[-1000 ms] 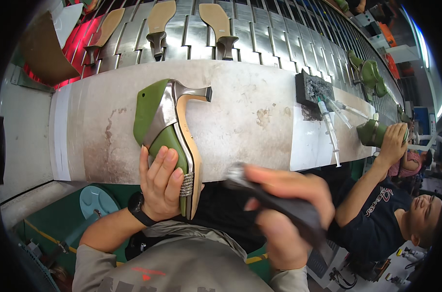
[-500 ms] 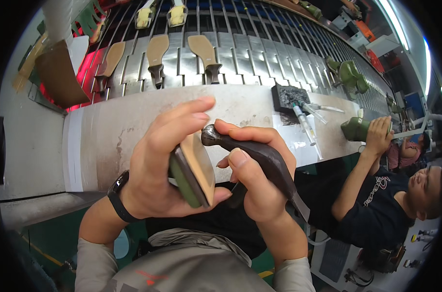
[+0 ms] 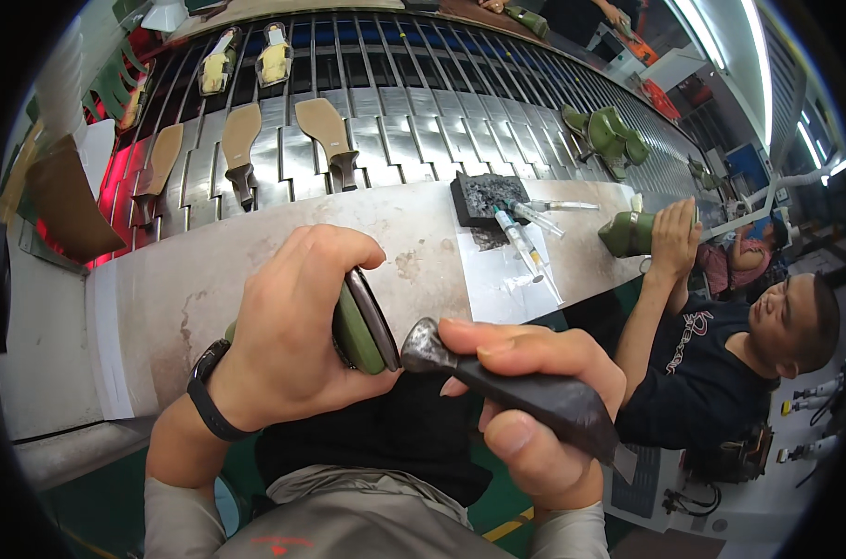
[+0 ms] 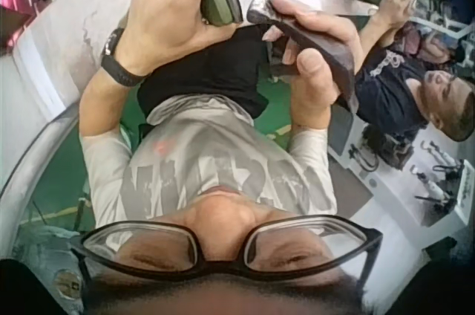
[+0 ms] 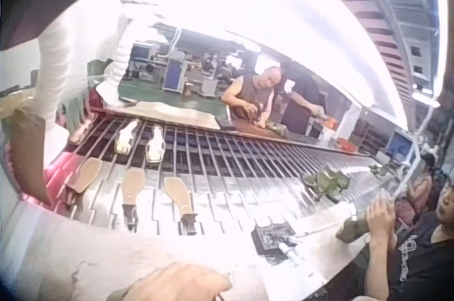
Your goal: The person attaches soles to high-heeled shoe uppers by applying adhesive from a syringe and pressing the components together. The person also uses a hammer to secure the edges of the shoe and removes finished shoes from a conveyor belt.
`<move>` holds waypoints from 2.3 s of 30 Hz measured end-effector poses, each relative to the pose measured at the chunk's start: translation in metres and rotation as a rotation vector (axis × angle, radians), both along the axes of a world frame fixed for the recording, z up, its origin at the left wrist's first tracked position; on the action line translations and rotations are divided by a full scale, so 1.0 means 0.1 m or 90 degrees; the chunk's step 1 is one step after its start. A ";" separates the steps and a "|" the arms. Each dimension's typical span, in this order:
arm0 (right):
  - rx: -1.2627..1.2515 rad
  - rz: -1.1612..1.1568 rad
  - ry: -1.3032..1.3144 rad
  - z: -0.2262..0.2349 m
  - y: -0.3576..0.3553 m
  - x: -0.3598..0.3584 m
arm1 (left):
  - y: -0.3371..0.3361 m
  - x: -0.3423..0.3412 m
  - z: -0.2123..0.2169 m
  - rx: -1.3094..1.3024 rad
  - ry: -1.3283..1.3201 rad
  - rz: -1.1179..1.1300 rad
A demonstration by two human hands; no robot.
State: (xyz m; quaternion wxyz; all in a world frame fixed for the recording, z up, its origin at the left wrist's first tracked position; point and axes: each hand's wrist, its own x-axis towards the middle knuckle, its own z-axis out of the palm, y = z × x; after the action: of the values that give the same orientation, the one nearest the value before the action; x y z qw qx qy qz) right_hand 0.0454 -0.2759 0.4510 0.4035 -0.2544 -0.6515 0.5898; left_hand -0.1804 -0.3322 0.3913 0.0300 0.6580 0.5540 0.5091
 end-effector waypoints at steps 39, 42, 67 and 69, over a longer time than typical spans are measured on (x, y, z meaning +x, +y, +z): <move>-0.115 0.347 -0.212 -0.07 0.56 -0.37 | -0.09 -0.12 0.01 -0.068 0.018 -0.151; -0.092 0.367 -0.255 -0.02 0.61 -0.39 | -0.09 -0.13 0.02 -0.079 0.011 -0.154; -0.128 0.457 -0.123 -0.17 0.49 -0.55 | -0.21 -0.27 0.02 -0.026 0.030 -0.184; -0.141 0.453 -0.116 -0.18 0.45 -0.57 | -0.22 -0.28 0.01 -0.012 0.028 -0.183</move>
State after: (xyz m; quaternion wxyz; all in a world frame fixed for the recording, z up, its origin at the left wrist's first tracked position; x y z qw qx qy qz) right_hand -0.0112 -0.2308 0.4332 0.0843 -0.1058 -0.6647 0.7348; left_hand -0.2087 -0.3547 0.3927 0.0963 0.7413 0.4593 0.4799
